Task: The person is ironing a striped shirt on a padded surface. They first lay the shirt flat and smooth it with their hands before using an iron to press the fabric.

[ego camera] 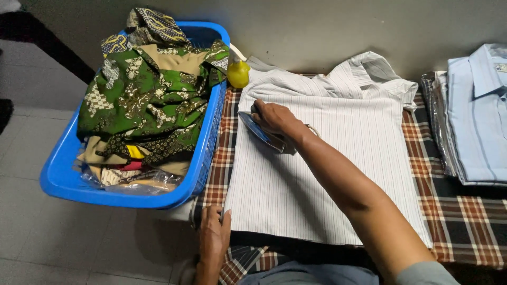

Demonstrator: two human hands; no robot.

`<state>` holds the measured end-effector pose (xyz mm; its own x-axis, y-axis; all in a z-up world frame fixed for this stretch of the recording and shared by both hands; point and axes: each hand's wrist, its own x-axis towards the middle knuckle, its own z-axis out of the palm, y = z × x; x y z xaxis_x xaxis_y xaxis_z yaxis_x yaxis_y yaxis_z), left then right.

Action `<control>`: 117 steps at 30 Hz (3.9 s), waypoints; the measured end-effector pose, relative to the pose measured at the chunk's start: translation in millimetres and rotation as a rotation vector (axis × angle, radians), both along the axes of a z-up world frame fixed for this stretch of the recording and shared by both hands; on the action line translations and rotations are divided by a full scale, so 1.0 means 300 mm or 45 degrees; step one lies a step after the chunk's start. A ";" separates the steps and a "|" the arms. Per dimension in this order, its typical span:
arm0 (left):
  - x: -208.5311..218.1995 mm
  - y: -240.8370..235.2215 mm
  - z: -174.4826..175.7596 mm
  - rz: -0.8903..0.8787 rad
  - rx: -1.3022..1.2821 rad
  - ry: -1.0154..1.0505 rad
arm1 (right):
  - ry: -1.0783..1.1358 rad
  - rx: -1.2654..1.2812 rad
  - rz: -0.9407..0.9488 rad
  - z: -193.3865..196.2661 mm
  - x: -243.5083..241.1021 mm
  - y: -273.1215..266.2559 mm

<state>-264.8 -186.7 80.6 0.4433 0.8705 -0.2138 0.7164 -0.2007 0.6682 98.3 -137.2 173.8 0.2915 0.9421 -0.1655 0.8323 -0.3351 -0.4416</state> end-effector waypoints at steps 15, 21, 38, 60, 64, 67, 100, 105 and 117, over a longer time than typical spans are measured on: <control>-0.052 -0.015 -0.018 0.066 -0.144 -0.122 | 0.030 -0.083 0.066 0.036 -0.142 -0.142; -0.056 -0.009 -0.021 0.088 -0.180 -0.160 | 0.078 -0.134 0.146 0.072 -0.203 -0.196; -0.063 -0.012 -0.021 0.079 -0.203 -0.235 | 0.001 -0.003 0.230 0.114 -0.363 -0.339; -0.093 0.026 -0.114 0.011 0.127 -0.333 | 0.069 -0.169 0.410 0.183 -0.531 -0.469; -0.076 0.002 -0.001 -0.020 0.195 -0.404 | 0.097 -0.202 0.447 0.156 -0.547 -0.502; -0.073 0.023 -0.023 -0.091 0.319 -0.459 | 0.005 -0.178 0.536 0.090 -0.551 -0.527; 0.207 0.021 0.089 -0.915 0.403 0.429 | 0.021 -0.267 -0.070 0.183 -0.313 -0.770; 0.237 -0.003 0.090 -0.910 0.458 0.549 | -0.066 -0.265 -0.178 0.160 -0.310 -0.763; 0.445 -0.316 0.113 -1.204 0.489 0.311 | -0.246 -0.157 -0.472 -0.012 -0.030 -0.587</control>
<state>-131.3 -281.6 114.5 0.9603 0.2197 -0.1718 0.2634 -0.9169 0.2997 89.2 -313.5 170.1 0.6432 0.7444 -0.1793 0.7089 -0.6674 -0.2279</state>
